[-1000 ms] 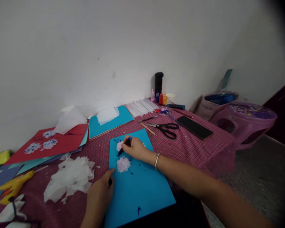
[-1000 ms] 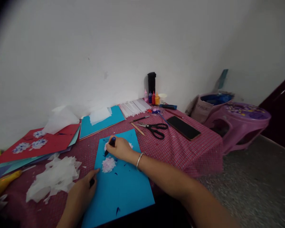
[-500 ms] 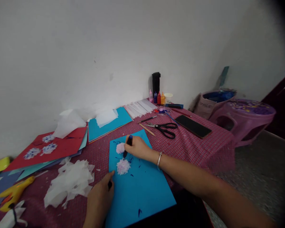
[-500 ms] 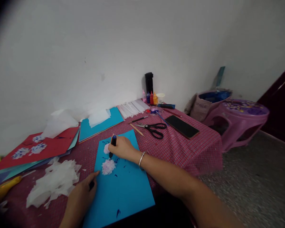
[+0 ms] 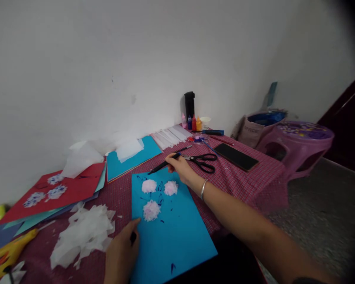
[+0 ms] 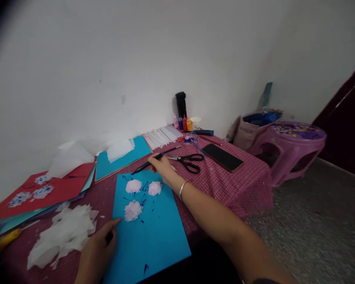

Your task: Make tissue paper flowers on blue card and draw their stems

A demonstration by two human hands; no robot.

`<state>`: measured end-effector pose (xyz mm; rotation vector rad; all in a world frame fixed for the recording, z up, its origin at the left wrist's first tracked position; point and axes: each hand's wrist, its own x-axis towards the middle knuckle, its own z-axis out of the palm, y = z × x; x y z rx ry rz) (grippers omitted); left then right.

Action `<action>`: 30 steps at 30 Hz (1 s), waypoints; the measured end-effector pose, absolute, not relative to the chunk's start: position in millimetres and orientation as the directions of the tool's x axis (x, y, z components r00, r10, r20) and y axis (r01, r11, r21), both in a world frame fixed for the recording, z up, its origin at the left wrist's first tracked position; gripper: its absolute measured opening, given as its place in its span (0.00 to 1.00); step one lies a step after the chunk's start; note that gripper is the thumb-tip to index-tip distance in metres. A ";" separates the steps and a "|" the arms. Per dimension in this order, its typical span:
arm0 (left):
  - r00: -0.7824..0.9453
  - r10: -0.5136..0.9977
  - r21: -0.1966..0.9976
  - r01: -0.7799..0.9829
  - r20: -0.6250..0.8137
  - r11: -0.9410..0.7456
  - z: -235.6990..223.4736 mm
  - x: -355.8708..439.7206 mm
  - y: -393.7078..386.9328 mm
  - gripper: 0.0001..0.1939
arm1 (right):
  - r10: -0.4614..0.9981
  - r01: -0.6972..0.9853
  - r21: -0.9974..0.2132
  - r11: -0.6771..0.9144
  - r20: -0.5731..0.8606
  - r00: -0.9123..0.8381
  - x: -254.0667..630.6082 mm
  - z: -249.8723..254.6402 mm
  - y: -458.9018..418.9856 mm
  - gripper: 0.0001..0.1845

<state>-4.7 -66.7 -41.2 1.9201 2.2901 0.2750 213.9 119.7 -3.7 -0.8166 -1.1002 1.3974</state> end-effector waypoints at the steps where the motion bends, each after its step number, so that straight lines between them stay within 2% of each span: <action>1: -0.192 0.976 0.255 0.953 0.106 0.160 -43.2 -5.6 -69.4 0.19 | 0.986 -0.384 -0.923 0.039 0.099 -0.138 217.4 -2.9 122.1 0.12; 3: -0.272 0.917 0.303 0.935 0.293 0.181 -44.2 -5.1 -74.1 0.19 | 0.985 -0.472 -0.881 0.003 0.085 -0.152 222.5 -1.6 124.8 0.13; 5: -0.379 0.848 0.371 0.897 0.372 0.238 -40.8 -2.0 -76.6 0.21 | 0.978 -0.554 -0.831 -0.043 0.077 -0.192 226.1 -0.7 125.7 0.14; 8: -0.470 0.828 0.464 0.833 0.306 0.302 -33.0 2.1 -74.9 0.25 | 0.960 -0.640 -0.758 -0.130 0.065 -0.272 229.9 -0.5 125.9 0.13; 11: -0.427 0.873 0.491 0.828 0.237 0.272 -30.0 1.1 -70.8 0.26 | 0.945 -0.684 -0.703 -0.194 0.053 -0.323 231.9 -1.9 126.3 0.11; 15: -0.370 0.907 0.470 0.849 0.201 0.242 -32.2 -1.2 -69.0 0.26 | 0.932 -0.715 -0.658 -0.236 0.055 -0.359 231.2 -3.8 126.0 0.10; 19: -0.369 0.904 0.399 0.878 0.216 0.263 -29.3 3.1 -72.5 0.26 | 0.925 -0.739 -0.628 -0.244 0.077 -0.371 230.0 -3.6 125.2 0.09; 21: -0.373 0.897 0.402 0.878 0.236 0.260 -25.6 6.8 -74.7 0.26 | 0.922 -0.743 -0.620 -0.253 0.079 -0.379 230.8 -2.8 125.0 0.09; 26: -0.497 0.836 0.683 0.696 0.234 0.223 -19.9 6.9 -70.5 0.29 | 0.919 -0.751 -0.600 -0.275 0.065 -0.389 237.0 0.5 123.9 0.07; 30: -0.513 0.857 0.815 0.516 0.046 0.265 -21.0 -10.3 -61.1 0.25 | 0.918 -0.752 -0.595 -0.285 0.055 -0.392 241.4 6.1 124.4 0.06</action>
